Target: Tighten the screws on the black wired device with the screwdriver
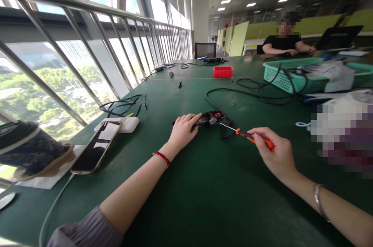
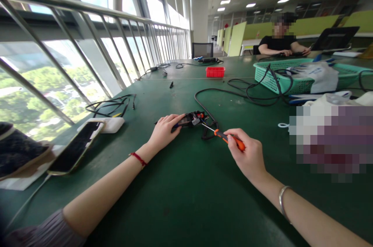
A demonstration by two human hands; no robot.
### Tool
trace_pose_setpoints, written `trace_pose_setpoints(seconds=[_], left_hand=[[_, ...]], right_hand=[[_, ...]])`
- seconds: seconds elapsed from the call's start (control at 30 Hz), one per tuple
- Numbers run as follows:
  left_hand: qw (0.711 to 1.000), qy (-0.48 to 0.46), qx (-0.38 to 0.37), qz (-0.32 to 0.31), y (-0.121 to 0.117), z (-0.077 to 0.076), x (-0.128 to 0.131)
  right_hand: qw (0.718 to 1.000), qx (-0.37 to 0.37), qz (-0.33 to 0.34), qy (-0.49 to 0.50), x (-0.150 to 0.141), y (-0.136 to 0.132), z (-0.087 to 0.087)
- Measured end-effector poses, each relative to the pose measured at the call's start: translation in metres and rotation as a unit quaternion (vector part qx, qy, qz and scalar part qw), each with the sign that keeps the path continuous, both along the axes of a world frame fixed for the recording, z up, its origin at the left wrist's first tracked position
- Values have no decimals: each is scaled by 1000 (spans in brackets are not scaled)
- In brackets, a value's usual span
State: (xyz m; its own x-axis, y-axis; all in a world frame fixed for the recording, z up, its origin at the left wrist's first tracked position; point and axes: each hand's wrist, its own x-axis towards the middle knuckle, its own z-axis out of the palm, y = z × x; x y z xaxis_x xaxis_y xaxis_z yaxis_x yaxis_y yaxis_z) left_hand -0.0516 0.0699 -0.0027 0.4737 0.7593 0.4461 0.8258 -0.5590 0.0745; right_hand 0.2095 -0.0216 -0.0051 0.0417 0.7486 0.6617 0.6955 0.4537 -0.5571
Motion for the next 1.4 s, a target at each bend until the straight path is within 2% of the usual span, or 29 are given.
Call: trace_pose_setpoints(seconds=[0.73,0.93,1.07,1.23,1.4], left_hand=[[1000,3,2,1,1,-1,0],[1000,0,1,2,1,0,0],[1000,-1,0,4,1,0,0],[1000,-1,-2,5,1,-1,0],[1000,-1,0,3,1,-1,0]], right_hand=[[1000,-10,11,-3,0,1,-1],[998,44,6,49,1,4,-8],[997,2,36,67,2,5,-11],[997,-30,29,66,1,-1,-8],[999,13,31,37,-1,-3,-10]])
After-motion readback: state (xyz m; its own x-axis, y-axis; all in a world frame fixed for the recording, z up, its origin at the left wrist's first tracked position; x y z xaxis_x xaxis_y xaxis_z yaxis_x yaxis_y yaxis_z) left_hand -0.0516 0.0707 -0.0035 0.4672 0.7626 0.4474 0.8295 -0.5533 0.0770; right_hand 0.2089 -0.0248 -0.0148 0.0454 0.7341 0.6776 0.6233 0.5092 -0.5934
